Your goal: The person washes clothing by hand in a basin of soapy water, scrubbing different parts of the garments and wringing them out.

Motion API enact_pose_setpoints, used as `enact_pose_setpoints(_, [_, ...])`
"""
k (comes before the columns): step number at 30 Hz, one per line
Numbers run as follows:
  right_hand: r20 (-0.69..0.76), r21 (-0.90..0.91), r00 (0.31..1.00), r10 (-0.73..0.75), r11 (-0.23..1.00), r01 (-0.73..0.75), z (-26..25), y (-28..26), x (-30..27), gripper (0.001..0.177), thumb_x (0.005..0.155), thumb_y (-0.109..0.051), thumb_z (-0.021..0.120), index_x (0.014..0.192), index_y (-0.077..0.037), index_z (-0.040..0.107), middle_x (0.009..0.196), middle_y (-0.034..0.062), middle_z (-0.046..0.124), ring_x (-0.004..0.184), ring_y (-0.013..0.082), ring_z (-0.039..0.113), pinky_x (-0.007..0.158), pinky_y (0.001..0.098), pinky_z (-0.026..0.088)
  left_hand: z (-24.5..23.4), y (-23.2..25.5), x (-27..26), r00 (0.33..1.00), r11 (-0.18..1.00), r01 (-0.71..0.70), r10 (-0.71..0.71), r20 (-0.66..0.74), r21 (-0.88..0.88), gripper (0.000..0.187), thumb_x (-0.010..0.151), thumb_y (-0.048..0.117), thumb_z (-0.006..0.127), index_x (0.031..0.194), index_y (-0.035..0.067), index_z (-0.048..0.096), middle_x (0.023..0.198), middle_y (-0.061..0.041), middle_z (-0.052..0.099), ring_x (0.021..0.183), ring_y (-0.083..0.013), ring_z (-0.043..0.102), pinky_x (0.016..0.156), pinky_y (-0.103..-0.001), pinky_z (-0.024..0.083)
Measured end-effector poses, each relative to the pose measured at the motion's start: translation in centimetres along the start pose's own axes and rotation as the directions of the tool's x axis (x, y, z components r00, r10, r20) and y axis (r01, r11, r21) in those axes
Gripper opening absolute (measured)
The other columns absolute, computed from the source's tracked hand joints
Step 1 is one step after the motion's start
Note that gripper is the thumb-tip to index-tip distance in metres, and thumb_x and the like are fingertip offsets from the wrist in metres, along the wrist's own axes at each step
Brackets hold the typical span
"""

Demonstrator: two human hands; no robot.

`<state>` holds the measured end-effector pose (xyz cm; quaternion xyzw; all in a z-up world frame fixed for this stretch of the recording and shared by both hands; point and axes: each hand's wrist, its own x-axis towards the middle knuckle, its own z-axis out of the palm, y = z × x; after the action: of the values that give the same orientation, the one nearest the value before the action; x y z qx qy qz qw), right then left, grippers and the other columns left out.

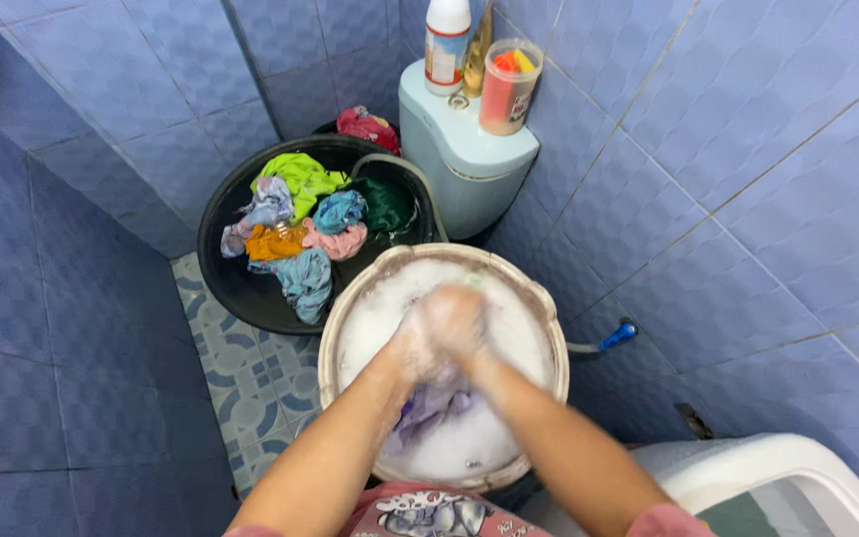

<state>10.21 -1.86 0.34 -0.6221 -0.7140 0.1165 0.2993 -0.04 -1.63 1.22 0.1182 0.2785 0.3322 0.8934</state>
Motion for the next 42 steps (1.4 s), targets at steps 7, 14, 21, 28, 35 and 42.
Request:
enact_pose_setpoints(7, [0.355,0.752,0.883,0.308,0.467,-0.465,-4.0,2.4,0.5,0.035,0.096,-0.039,0.066,0.122,-0.016,0.061,0.112,0.0082,0.065,0.107,0.0204,0.061,0.096,0.0377,0.049,3.3,4.3,-2.3,0.972,0.949,-0.139,0.185,-0.142,0.283,0.032,0.106,0.041,0.052,0.089,0.017,0.064,0.078,0.000,0.061,0.069,-0.0136,0.057,0.060,-0.032,0.051])
enact_pose_setpoints(14, [0.297,0.896,0.953,-0.057,0.363,-0.257,-11.0,0.4,0.7,0.043,0.093,-0.031,0.070,0.126,-0.006,0.066,0.125,0.0148,0.067,0.120,0.0305,0.058,0.103,0.0448,0.042,2.3,3.7,-3.3,0.975,0.968,-0.183,0.156,-0.158,-0.170,0.034,0.106,0.043,0.053,0.090,0.016,0.065,0.078,0.001,0.061,0.069,-0.0133,0.055,0.060,-0.031,0.049])
enact_pose_setpoints(21, [-0.167,0.178,0.986,0.002,0.984,0.028,-2.9,-4.3,0.6,0.028,0.088,-0.026,0.069,0.108,-0.007,0.067,0.107,0.0143,0.067,0.103,0.0309,0.061,0.089,0.0455,0.044,-2.4,-0.9,2.5,0.990,0.981,-0.134,0.125,-0.068,-0.141,0.036,0.106,0.045,0.053,0.091,0.015,0.066,0.079,0.001,0.060,0.070,-0.0131,0.053,0.059,-0.031,0.046])
enact_pose_setpoints(28, [-0.239,0.148,0.965,-0.112,0.977,0.150,-0.7,-5.2,-1.0,0.015,0.084,-0.022,0.067,0.090,-0.008,0.068,0.090,0.0137,0.067,0.087,0.0314,0.063,0.075,0.0463,0.046,-1.2,0.1,0.6,0.994,0.997,-0.073,0.071,-0.082,-0.020,0.039,0.106,0.047,0.053,0.091,0.014,0.068,0.079,0.001,0.060,0.070,-0.0129,0.051,0.059,-0.031,0.044])
enact_pose_setpoints(35, [-0.217,-0.414,0.935,-0.279,0.894,0.171,-5.4,0.6,6.6,0.012,0.080,-0.017,0.065,0.072,-0.009,0.070,0.072,0.0131,0.067,0.071,0.0320,0.065,0.061,0.0471,0.047,-0.8,-1.8,-1.6,0.982,0.837,-0.146,0.185,-0.022,0.528,0.041,0.106,0.049,0.054,0.092,0.013,0.069,0.079,0.001,0.059,0.071,-0.0126,0.049,0.058,-0.030,0.041])
enact_pose_setpoints(42, [-0.218,0.386,0.953,0.210,0.916,-0.113,-18.0,-1.3,8.0,0.022,0.090,-0.026,0.066,0.080,-0.007,0.070,0.078,0.0118,0.068,0.071,0.0261,0.065,0.068,0.0386,0.052,-5.7,2.0,-4.7,0.993,0.147,-0.070,0.104,0.055,0.987,0.052,0.098,0.054,0.052,0.113,0.009,0.074,0.096,-0.008,0.076,0.088,-0.0186,0.069,0.082,-0.031,0.054])
